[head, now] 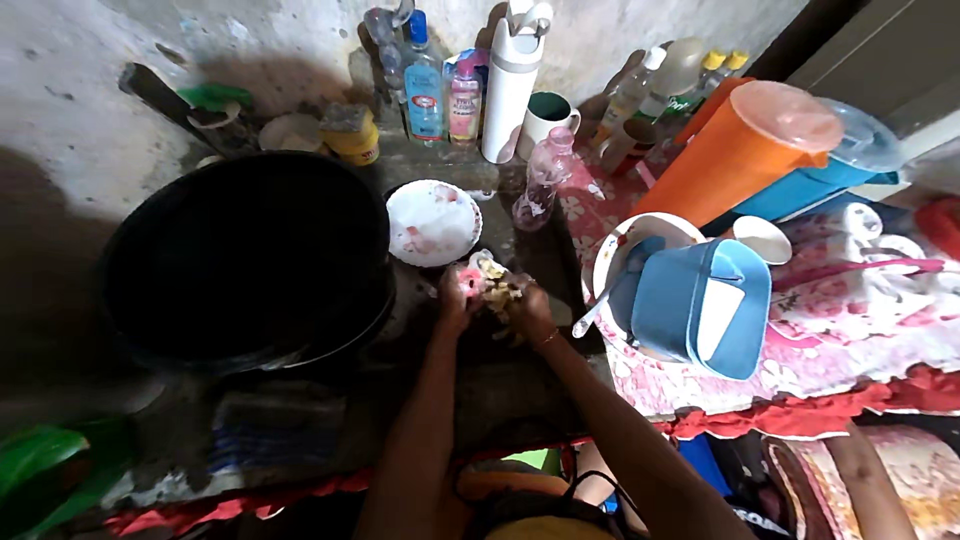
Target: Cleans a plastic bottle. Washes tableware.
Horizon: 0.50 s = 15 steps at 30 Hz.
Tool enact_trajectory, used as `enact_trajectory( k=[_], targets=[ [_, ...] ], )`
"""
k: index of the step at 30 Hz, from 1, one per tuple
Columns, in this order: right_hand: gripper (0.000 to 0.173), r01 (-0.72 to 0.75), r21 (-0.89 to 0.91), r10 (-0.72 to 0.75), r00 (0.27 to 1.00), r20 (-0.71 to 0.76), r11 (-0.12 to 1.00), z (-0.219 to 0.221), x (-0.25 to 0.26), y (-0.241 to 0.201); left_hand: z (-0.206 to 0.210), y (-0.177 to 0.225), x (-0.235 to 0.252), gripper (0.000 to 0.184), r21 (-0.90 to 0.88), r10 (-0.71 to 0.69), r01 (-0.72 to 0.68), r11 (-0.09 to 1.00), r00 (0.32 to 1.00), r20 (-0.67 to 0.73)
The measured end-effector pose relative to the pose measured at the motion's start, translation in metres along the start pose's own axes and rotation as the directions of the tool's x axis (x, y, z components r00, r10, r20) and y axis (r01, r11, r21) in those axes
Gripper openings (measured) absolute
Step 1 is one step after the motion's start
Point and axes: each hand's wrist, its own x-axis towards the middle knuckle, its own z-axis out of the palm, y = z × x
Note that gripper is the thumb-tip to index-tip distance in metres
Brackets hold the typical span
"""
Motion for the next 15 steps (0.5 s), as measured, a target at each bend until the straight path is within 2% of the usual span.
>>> enact_trajectory(
  k=[1,3,4,6,9,13,15],
  targets=[
    [0.033,0.016,0.046,-0.012,0.996,-0.086,0.999,0.000,0.000,0.002,0.001,-0.001,0.000,0.034,0.013,0.002,-0.002,1.000,1.000,0.014],
    [0.034,0.166,0.139,-0.130,0.963,-0.237,0.976,0.005,0.003,0.001,0.000,-0.004,-0.003,0.038,0.067,0.007,-0.009,0.998,0.999,0.037],
    [0.036,0.226,0.137,-0.188,0.950,-0.248,0.964,0.007,0.008,-0.003,0.001,-0.003,-0.005,0.039,0.091,0.010,-0.015,0.996,0.999,0.053],
    [0.037,0.225,0.055,-0.212,0.961,-0.178,0.973,0.007,0.021,-0.007,0.004,-0.003,-0.008,0.037,0.103,0.016,-0.025,0.994,0.996,0.082],
    [0.039,0.100,0.030,-0.096,0.988,-0.121,0.995,0.006,0.033,-0.013,0.004,0.001,-0.007,0.035,0.114,0.045,-0.054,0.992,0.996,0.079],
    [0.040,0.179,0.045,-0.176,0.982,-0.069,0.983,0.010,0.020,-0.015,0.000,0.000,-0.004,0.035,0.114,0.014,-0.020,0.993,0.999,0.047],
    [0.043,0.125,-0.010,-0.125,0.991,-0.036,0.992,0.005,0.023,-0.013,-0.002,-0.001,-0.005,0.034,0.077,0.024,-0.028,0.997,0.999,0.049]
  ],
)
